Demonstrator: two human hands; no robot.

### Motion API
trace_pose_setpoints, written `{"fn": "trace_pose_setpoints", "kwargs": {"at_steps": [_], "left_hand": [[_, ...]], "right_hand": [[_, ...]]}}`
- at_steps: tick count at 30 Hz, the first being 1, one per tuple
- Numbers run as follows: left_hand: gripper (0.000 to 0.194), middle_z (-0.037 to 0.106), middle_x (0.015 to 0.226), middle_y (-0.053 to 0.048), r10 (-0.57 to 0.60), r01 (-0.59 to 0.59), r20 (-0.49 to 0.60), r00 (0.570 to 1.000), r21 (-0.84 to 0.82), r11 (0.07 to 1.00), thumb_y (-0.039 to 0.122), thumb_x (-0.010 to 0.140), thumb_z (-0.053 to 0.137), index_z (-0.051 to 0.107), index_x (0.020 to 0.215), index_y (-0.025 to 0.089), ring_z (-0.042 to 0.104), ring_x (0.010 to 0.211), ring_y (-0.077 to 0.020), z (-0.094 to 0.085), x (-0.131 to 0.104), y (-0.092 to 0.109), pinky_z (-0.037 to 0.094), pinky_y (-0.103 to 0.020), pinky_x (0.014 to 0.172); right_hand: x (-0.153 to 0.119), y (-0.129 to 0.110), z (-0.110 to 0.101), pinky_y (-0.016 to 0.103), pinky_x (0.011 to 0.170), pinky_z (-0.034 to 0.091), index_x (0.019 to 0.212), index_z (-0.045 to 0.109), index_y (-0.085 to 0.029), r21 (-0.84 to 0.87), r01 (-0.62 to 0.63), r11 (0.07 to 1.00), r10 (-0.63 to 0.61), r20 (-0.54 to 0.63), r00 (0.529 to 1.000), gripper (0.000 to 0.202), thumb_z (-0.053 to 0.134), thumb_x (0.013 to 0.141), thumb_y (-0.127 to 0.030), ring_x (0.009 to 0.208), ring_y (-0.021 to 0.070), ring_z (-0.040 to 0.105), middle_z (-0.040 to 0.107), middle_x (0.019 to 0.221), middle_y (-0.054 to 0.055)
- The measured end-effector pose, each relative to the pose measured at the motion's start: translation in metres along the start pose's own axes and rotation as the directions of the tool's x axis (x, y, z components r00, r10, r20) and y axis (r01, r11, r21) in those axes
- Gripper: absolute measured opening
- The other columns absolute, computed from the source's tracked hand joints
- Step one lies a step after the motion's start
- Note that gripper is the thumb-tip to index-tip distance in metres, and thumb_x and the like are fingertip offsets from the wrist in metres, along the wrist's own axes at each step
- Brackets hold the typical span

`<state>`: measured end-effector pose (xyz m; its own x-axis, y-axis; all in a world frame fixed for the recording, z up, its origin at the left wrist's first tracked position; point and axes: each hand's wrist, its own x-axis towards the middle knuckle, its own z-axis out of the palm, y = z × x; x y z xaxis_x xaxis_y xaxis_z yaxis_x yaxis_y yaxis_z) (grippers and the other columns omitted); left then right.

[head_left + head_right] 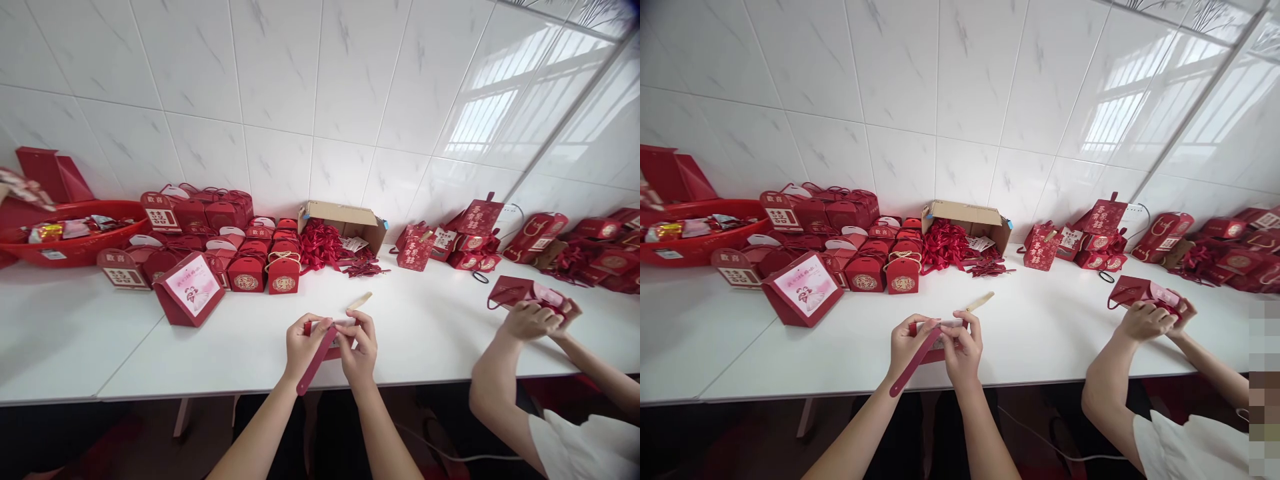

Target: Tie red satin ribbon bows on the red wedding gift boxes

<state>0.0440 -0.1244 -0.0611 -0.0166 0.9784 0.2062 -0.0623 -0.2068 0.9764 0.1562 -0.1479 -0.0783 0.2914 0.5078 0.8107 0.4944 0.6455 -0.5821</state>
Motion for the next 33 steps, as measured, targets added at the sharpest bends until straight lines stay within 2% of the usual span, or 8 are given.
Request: {"fn": "trace_pose_setpoints", "kwargs": {"at_steps": [14, 21, 25, 28, 30, 33], "left_hand": [[0.029, 0.068, 0.064, -0.004, 0.019, -0.018, -0.005, 1.0, 0.016, 1.0, 0.043, 0.074, 0.067, 0.065, 0.07, 0.015, 0.061, 0.058, -0.0149, 0.0, -0.001, -0.002, 0.049, -0.024, 0.056], [0.027, 0.062, 0.054, -0.001, 0.036, -0.036, -0.006, 0.999, 0.008, 0.999, 0.042, 0.076, 0.066, 0.065, 0.067, 0.017, 0.054, 0.048, -0.0126, 0.0, -0.002, -0.002, 0.044, -0.023, 0.047], [0.023, 0.065, 0.059, -0.001, 0.062, -0.062, 0.017, 0.998, 0.004, 0.998, 0.039, 0.077, 0.065, 0.064, 0.07, 0.018, 0.056, 0.051, -0.0138, -0.001, -0.006, 0.0, 0.046, -0.024, 0.05], [0.024, 0.065, 0.06, -0.002, 0.098, -0.099, 0.021, 0.995, 0.016, 0.995, 0.039, 0.08, 0.063, 0.063, 0.071, 0.016, 0.058, 0.054, -0.0143, 0.0, -0.008, 0.0, 0.047, -0.024, 0.053], [0.025, 0.065, 0.063, -0.003, 0.136, -0.137, 0.033, 0.99, 0.026, 0.99, 0.038, 0.081, 0.061, 0.061, 0.07, 0.016, 0.06, 0.058, -0.015, -0.001, -0.008, -0.002, 0.048, -0.025, 0.058], [0.028, 0.066, 0.073, -0.006, 0.21, -0.213, 0.09, 0.974, 0.028, 0.977, 0.038, 0.086, 0.054, 0.062, 0.071, 0.016, 0.063, 0.071, -0.0175, -0.005, -0.009, -0.004, 0.05, -0.028, 0.068]], "right_hand": [[-0.005, -0.002, 0.008, 0.044, 0.086, 0.049, 0.084, 0.059, -0.019, -0.019, -0.023, 1.0, 0.021, -0.06, 0.998, 0.008, 0.054, 0.086, -0.014, 0.108, 0.0231, 0.055, 0.054, 0.108, 0.011], [-0.008, -0.006, 0.014, 0.043, 0.087, 0.049, 0.084, 0.059, -0.019, -0.026, -0.024, 0.999, 0.022, -0.084, 0.996, 0.009, 0.054, 0.086, -0.012, 0.113, 0.0236, 0.051, 0.049, 0.115, 0.012], [-0.012, -0.005, 0.018, 0.046, 0.087, 0.048, 0.083, 0.06, -0.019, -0.055, -0.027, 0.998, 0.021, -0.104, 0.994, 0.009, 0.054, 0.086, -0.013, 0.113, 0.0252, 0.051, 0.048, 0.117, 0.013], [-0.013, -0.001, 0.017, 0.04, 0.079, 0.051, 0.082, 0.059, -0.019, -0.017, -0.061, 0.998, 0.059, -0.097, 0.994, 0.007, 0.054, 0.086, -0.014, 0.107, 0.0236, 0.055, 0.049, 0.115, 0.012], [-0.012, 0.003, 0.014, 0.037, 0.075, 0.052, 0.088, 0.056, -0.019, 0.051, -0.111, 0.992, 0.117, -0.121, 0.986, 0.005, 0.058, 0.084, -0.017, 0.106, 0.0233, 0.056, 0.048, 0.116, 0.012], [-0.009, 0.008, 0.007, 0.036, 0.075, 0.052, 0.104, 0.05, -0.02, 0.16, -0.21, 0.965, 0.226, -0.089, 0.97, 0.028, 0.064, 0.079, -0.022, 0.103, 0.0227, 0.058, 0.053, 0.113, 0.012]]}}
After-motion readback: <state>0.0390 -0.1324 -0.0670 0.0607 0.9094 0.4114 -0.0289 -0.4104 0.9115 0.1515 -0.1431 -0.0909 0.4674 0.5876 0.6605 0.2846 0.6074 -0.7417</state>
